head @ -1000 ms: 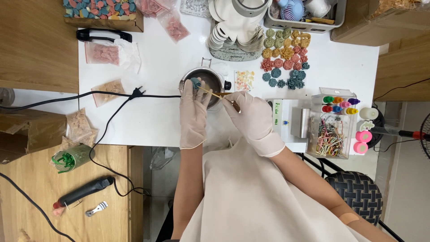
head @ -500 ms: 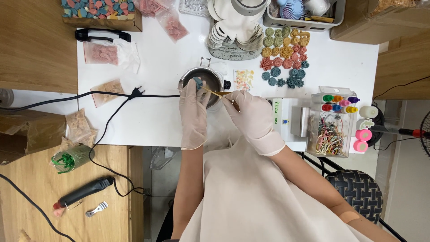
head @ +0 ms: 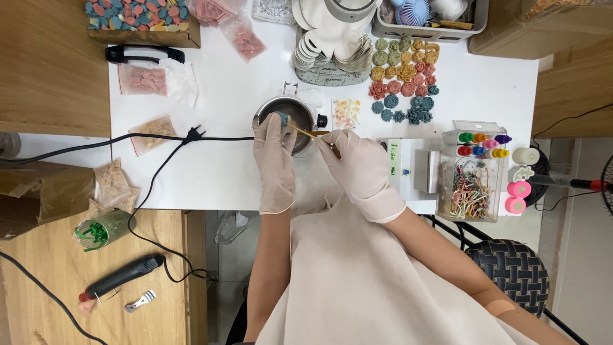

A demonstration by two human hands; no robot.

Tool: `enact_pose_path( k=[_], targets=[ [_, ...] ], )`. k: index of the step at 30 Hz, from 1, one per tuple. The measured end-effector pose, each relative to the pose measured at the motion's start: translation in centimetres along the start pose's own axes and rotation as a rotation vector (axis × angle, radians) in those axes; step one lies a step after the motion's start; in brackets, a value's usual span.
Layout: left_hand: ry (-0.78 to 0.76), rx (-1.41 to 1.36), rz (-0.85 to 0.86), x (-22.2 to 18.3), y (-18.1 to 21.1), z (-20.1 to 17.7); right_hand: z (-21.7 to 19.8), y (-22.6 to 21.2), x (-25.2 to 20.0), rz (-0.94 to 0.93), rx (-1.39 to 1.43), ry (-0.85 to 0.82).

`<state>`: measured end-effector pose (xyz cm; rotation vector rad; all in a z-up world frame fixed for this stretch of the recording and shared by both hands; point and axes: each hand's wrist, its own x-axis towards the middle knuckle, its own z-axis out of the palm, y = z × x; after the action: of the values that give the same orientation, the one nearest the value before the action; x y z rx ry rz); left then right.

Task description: The person is melting wax beads and using a stamp to create flower-shaped seals, then attaching them to small rubber bands.

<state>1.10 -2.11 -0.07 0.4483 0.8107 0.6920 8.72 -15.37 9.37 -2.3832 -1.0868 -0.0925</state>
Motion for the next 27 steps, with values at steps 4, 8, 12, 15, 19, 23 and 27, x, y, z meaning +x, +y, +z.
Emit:
enact_pose_path(
  k=[4,8,12,15,19,23,27],
  targets=[
    [0.036,0.027,-0.019,-1.1,1.5,1.5,-0.1,0.3,0.0,0.004,-0.018,-0.018],
    [0.052,-0.007,-0.023,-0.1,1.0,0.3,0.2,0.8,-0.1,-0.013,0.022,0.018],
    [0.056,-0.018,-0.045,0.0,1.1,0.0,0.1,0.8,0.0,0.004,0.032,0.003],
    [0.008,-0.065,-0.047,0.1,1.0,-0.4,0.0,0.4,0.0,-0.001,-0.005,-0.004],
    [0.0,-0.166,-0.117,0.9,1.0,-1.0,0.5,0.8,-0.2,0.034,-0.024,-0.047],
    [-0.006,-0.248,-0.122,0.8,1.3,-1.0,1.1,1.2,-0.4,0.064,0.002,-0.072],
    [-0.016,-0.239,-0.1,0.5,1.4,-0.9,2.2,1.8,-0.8,0.05,-0.047,-0.118]
  ],
)
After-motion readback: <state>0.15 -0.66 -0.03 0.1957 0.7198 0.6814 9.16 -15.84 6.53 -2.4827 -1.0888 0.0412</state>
